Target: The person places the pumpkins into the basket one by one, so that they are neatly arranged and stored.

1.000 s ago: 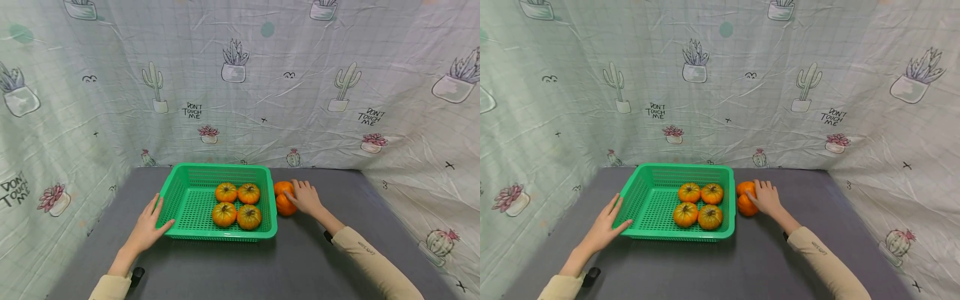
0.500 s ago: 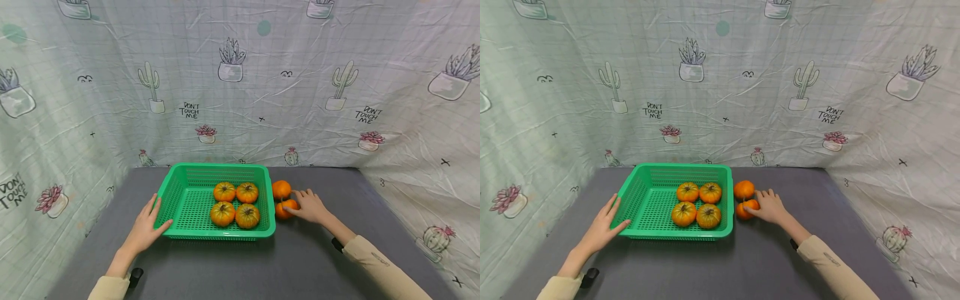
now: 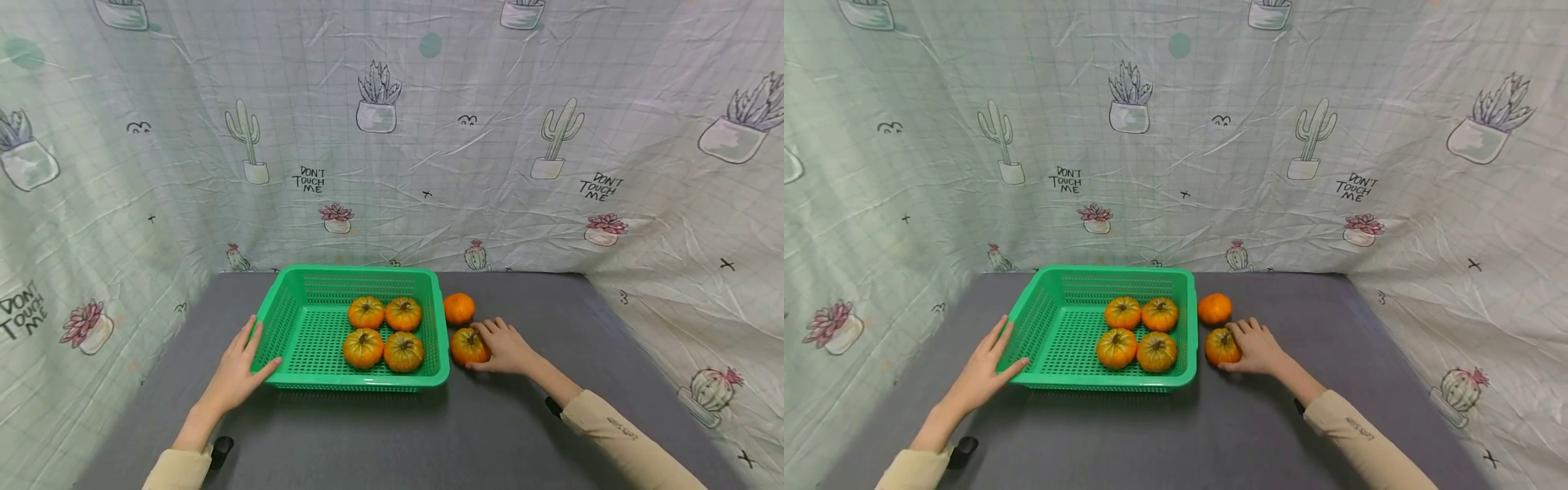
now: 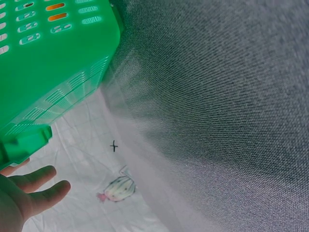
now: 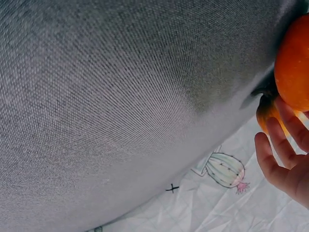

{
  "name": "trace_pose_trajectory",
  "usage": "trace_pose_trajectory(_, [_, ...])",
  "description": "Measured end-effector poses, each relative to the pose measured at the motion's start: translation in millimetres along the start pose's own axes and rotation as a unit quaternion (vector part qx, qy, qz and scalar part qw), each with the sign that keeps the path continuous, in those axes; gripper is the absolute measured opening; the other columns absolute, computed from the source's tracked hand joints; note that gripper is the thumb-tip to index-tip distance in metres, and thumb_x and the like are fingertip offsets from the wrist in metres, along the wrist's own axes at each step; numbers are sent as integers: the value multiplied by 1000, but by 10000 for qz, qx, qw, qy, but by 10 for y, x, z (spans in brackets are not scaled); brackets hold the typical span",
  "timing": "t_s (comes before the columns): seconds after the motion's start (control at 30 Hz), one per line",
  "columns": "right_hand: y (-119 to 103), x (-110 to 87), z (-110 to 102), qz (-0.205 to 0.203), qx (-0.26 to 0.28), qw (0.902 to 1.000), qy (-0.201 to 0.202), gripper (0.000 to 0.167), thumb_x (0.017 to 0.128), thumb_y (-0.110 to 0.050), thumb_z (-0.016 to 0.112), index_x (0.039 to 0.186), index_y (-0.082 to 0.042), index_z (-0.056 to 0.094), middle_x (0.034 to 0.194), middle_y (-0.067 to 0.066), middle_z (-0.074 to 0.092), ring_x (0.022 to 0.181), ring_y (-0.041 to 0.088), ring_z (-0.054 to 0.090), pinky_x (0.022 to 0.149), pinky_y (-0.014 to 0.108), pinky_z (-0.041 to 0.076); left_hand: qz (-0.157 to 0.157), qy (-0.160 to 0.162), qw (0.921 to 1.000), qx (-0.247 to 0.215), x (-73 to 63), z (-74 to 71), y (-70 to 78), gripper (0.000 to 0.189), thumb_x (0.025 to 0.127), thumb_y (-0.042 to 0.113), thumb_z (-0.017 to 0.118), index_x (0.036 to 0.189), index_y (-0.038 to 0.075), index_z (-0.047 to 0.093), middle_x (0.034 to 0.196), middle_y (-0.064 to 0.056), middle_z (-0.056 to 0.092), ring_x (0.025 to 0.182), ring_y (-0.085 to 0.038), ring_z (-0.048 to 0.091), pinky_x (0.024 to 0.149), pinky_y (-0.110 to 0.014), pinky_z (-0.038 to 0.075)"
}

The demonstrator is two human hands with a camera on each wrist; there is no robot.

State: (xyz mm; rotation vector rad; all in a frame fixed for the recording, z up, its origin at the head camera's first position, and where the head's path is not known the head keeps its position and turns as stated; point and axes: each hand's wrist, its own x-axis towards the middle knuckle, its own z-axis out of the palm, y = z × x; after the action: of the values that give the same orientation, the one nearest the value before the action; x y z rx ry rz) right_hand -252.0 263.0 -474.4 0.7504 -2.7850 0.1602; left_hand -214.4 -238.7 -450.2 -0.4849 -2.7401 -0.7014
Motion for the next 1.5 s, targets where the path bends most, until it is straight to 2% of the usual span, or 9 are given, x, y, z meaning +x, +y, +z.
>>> trace_pose_trajectory(0.1, [5, 6, 16, -2, 85, 10000, -18, 78, 64, -61, 66, 121, -9, 52, 108, 11, 54, 97, 29, 47, 72, 46, 44, -9, -4, 10000, 9, 8, -6, 0, 81, 85, 37, 57, 142, -2, 15, 149, -19, 8, 130, -48, 18, 93, -66, 22])
trace_pose_trajectory(0.33, [18, -4, 71, 63, 90, 9999, -76, 79, 63, -66, 65, 122, -15, 50, 101, 8, 49, 93, 25, 44, 65, 35, 38, -16, -31, 10000, 79, 7, 1, 0, 81, 85, 38, 57, 142, -3, 16, 149, -20, 9, 129, -48, 18, 94, -66, 22])
trace_pose_trajectory(0.43, [16, -9, 75, 93, 64, 9999, -99, 81, 63, -68, 63, 122, -14, 50, 101, 8, 49, 93, 25, 44, 65, 35, 37, 29, 31, 9999, 92, 1, 8, -5, 81, 85, 38, 57, 141, -3, 17, 149, -20, 10, 129, -48, 19, 93, -65, 23])
trace_pose_trajectory(0.67, [27, -8, 105, 123, 33, 9997, -198, 84, 64, -72, 57, 123, -11, 50, 108, 9, 51, 98, 26, 45, 69, 40, 41, 63, 90, 9999, 87, -9, 13, -6, 80, 85, 37, 57, 141, -3, 17, 148, -21, 11, 129, -48, 20, 93, -65, 23])
trace_pose_trajectory(0.87, [39, -2, 125, 204, 220, 9991, -305, 83, 67, -71, 55, 122, -10, 50, 114, 9, 51, 102, 27, 45, 77, 46, 43, 56, 76, 9999, 62, -10, 15, -3, 80, 85, 37, 58, 141, -3, 17, 148, -21, 10, 128, -48, 20, 93, -65, 24])
trace_pose_trajectory(1.27, [41, -4, 88, -79, 413, 9991, -34, 81, 66, -67, 60, 122, -9, 50, 113, 8, 50, 98, 24, 44, 76, 46, 43, 38, 54, 10000, 21, -6, 1, 15, 80, 84, 36, 58, 141, -5, 18, 148, -22, 11, 128, -49, 20, 93, -65, 23])
trace_pose_trajectory(1.5, [7, 12, -56, -93, 435, 9990, 89, 82, 67, -67, 60, 125, -9, 50, 108, 7, 50, 94, 23, 43, 77, 44, 42, 18, 57, 10000, 15, -1, 6, 3, 80, 85, 36, 58, 141, -3, 18, 148, -21, 10, 128, -49, 20, 93, -65, 23])
